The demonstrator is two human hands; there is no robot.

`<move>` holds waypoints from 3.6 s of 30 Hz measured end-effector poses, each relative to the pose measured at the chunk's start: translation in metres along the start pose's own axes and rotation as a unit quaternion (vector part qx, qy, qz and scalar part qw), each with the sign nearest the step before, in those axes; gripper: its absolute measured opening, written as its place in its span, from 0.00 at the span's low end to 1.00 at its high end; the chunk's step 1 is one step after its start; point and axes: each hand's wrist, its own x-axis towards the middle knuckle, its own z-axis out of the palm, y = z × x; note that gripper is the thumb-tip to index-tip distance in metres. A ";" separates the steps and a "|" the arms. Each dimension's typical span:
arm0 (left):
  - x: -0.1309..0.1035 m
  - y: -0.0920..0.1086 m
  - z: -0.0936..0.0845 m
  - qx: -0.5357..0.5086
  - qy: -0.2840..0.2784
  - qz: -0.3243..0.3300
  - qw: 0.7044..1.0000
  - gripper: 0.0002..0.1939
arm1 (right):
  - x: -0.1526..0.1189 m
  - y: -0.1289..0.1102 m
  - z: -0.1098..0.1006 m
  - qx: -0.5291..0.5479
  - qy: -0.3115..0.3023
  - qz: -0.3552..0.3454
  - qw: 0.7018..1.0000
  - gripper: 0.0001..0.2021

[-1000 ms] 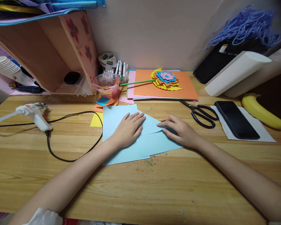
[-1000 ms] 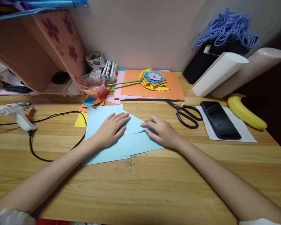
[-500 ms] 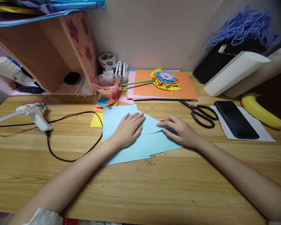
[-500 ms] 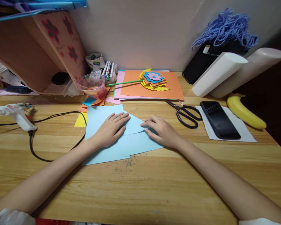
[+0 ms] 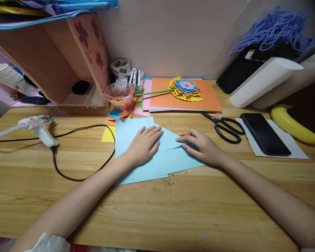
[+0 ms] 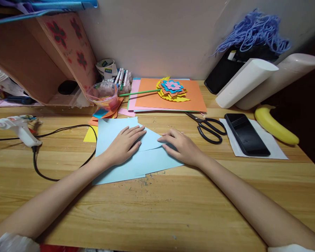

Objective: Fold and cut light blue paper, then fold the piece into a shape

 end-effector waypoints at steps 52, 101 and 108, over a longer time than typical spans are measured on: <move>0.000 0.000 0.001 0.000 0.002 0.000 1.000 0.22 | -0.001 0.002 0.001 -0.027 0.078 -0.051 0.995 0.07; 0.000 0.000 0.000 0.000 0.001 0.003 1.000 0.23 | -0.004 -0.001 0.001 -0.061 0.094 -0.046 0.993 0.09; 0.000 0.000 0.000 0.003 0.000 0.004 1.000 0.23 | -0.004 -0.001 0.000 -0.055 0.095 -0.037 0.993 0.08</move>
